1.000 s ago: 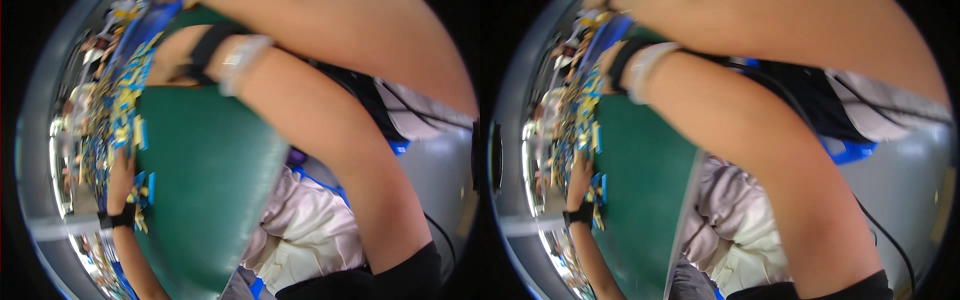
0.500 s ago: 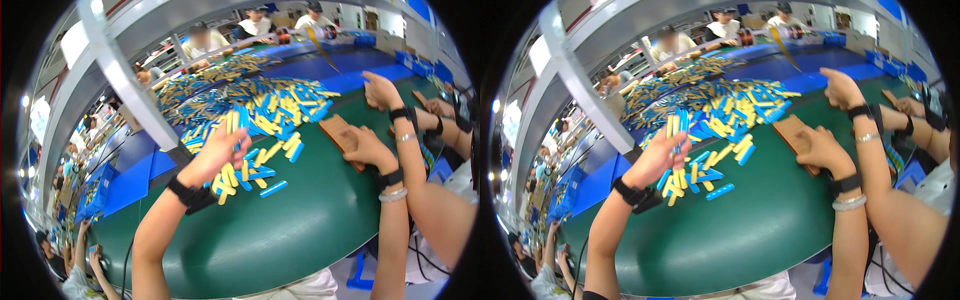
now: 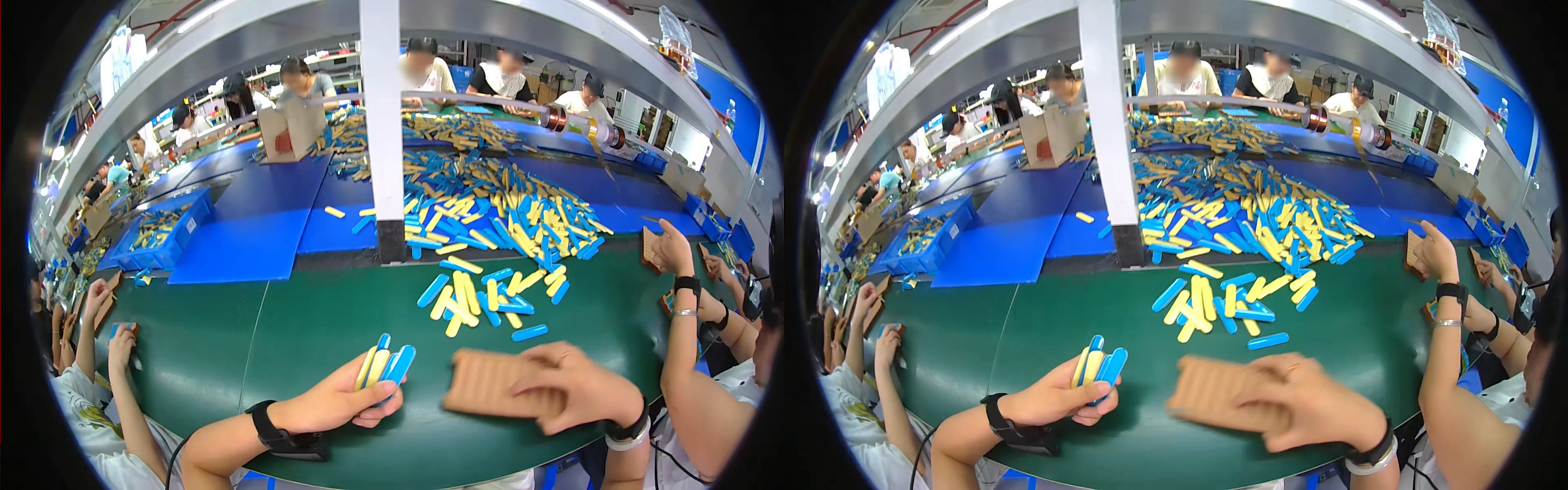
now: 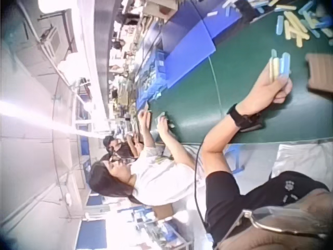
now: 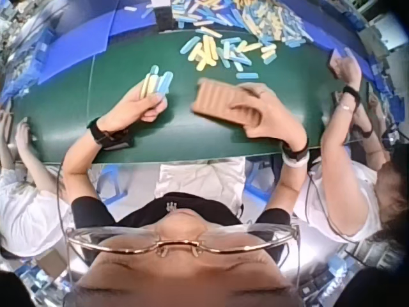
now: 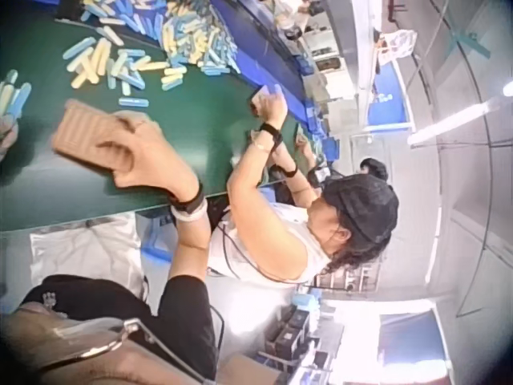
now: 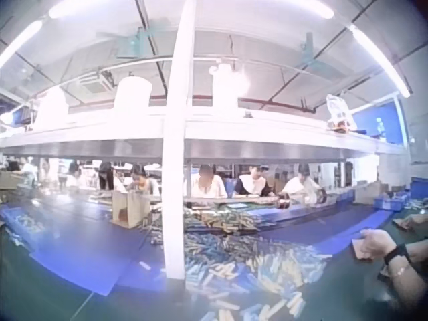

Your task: Assembling blue and yellow plastic strips into brown trays at a factory production line workstation.

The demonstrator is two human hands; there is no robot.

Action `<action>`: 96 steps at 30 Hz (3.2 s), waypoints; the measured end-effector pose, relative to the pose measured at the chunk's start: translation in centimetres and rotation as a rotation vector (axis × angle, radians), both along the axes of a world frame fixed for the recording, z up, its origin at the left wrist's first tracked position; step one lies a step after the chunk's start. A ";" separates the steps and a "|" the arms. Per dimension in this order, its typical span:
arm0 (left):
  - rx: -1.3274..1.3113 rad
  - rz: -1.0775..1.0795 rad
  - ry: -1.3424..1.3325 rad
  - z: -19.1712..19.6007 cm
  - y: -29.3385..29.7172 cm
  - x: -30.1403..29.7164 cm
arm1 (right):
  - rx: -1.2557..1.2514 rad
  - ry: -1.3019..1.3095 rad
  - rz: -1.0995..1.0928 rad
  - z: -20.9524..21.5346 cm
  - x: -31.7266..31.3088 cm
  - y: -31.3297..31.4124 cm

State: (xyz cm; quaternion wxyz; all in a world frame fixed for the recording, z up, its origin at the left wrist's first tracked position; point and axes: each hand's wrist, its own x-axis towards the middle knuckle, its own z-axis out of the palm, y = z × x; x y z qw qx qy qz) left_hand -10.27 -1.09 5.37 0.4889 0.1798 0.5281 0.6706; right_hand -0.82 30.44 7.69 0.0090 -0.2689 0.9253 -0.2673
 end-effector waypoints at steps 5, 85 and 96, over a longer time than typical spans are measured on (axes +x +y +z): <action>0.028 -0.038 -0.004 -1.0 -0.5 -0.7 | 0.066 -0.064 0.186 -1.6 -2.4 -5.8; 0.118 0.149 0.004 -0.9 -0.6 0.4 | -0.114 0.222 -0.206 -0.8 -2.2 -12.6; 0.032 0.137 0.017 -0.6 -0.9 0.1 | -0.485 -0.339 -0.310 -1.1 -5.6 -11.1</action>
